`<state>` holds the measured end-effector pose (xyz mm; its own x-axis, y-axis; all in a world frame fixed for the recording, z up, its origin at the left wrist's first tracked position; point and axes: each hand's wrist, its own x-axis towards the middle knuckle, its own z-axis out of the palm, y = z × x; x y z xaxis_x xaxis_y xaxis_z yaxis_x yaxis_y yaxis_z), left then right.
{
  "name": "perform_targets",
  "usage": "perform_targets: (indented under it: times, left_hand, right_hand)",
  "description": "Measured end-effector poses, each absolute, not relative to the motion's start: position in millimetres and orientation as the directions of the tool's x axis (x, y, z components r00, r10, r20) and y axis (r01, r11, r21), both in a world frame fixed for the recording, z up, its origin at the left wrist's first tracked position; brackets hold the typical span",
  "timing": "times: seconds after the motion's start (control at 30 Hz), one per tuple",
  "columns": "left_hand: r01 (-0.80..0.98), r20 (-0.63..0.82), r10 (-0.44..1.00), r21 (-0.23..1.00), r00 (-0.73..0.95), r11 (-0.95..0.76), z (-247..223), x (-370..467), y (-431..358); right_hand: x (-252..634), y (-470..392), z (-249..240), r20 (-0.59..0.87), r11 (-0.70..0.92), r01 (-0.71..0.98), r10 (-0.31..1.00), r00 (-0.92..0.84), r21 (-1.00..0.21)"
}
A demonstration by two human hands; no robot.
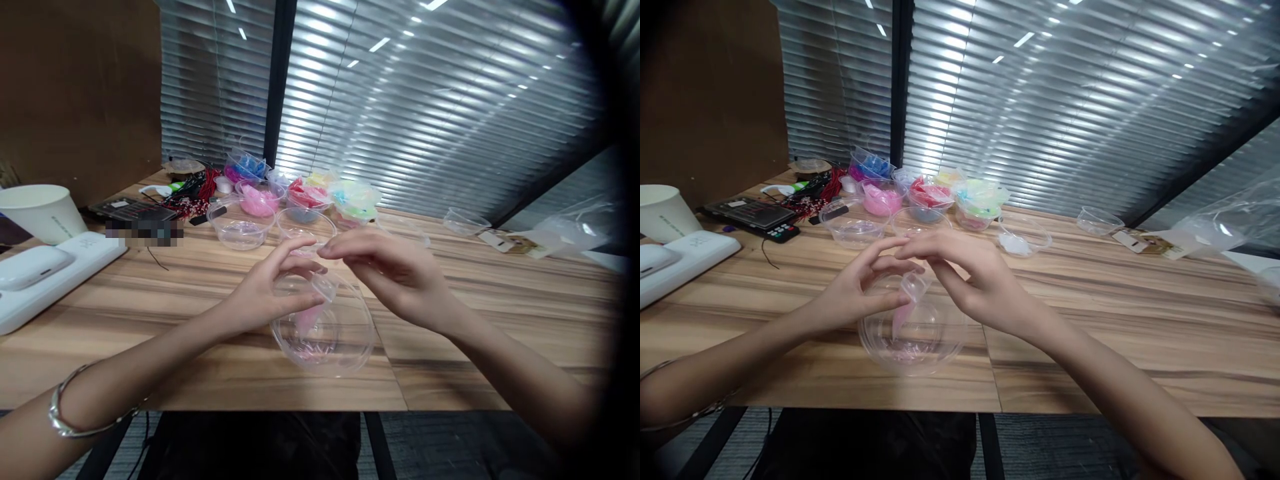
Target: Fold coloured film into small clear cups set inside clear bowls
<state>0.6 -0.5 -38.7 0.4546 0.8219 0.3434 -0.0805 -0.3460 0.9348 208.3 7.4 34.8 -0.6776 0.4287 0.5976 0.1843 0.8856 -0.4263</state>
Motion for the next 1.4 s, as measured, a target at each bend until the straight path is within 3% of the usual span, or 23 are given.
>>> perform_targets:
  times: [0.17,0.27,0.33,0.4,0.47,0.57,0.67,0.87,0.97,1.1,1.23,1.4]
  left_hand:
    - [-0.082,0.372,0.821,0.923,0.432,-0.375,-39,1,0]
    - [-0.090,0.355,0.844,0.933,0.402,-0.349,-40,1,3]
    - [-0.096,0.335,0.868,0.942,0.367,-0.323,-42,1,5]
    - [-0.108,0.324,0.884,0.946,0.337,-0.305,-44,0,7]
    - [-0.112,0.325,0.888,0.946,0.325,-0.305,-46,0,9]
    - [-0.109,0.343,0.882,0.939,0.323,-0.325,-46,-1,10]
    - [-0.109,0.360,0.884,0.933,0.299,-0.343,-43,-2,10]
    - [-0.114,0.397,0.872,0.918,0.286,-0.381,-39,-3,8]
    - [-0.114,0.415,0.861,0.910,0.295,-0.400,-37,-4,7]
    - [-0.113,0.439,0.853,0.898,0.283,-0.425,-35,-4,7]
    - [-0.101,0.440,0.852,0.897,0.284,-0.430,-35,-5,5]
    - [-0.093,0.446,0.851,0.894,0.276,-0.439,-35,-4,6]
  right_hand:
    - [218,-6,34,0.665,0.906,0.168,0.402,-0.630,-0.389]
    - [224,-15,33,0.639,0.893,0.135,0.407,-0.653,-0.430]
    - [224,-18,29,0.532,0.853,0.136,0.431,-0.729,-0.505]
    - [220,-18,22,0.319,0.794,0.239,0.472,-0.822,-0.559]
    - [215,-14,12,0.113,0.765,0.365,0.491,-0.864,-0.531]
    - [207,-7,-4,-0.005,0.798,0.433,0.475,-0.880,-0.419]
    - [202,-3,-10,-0.030,0.841,0.392,0.411,-0.911,-0.372]
    - [197,-6,1,-0.089,0.856,0.248,0.233,-0.968,-0.454]
    - [194,-6,3,-0.129,0.821,0.259,0.224,-0.966,-0.510]
    - [193,-8,3,-0.068,0.796,0.270,0.278,-0.958,-0.542]
    - [193,-9,4,-0.019,0.813,0.204,0.231,-0.973,-0.546]
    - [193,-5,3,-0.143,0.821,0.251,0.206,-0.968,-0.512]
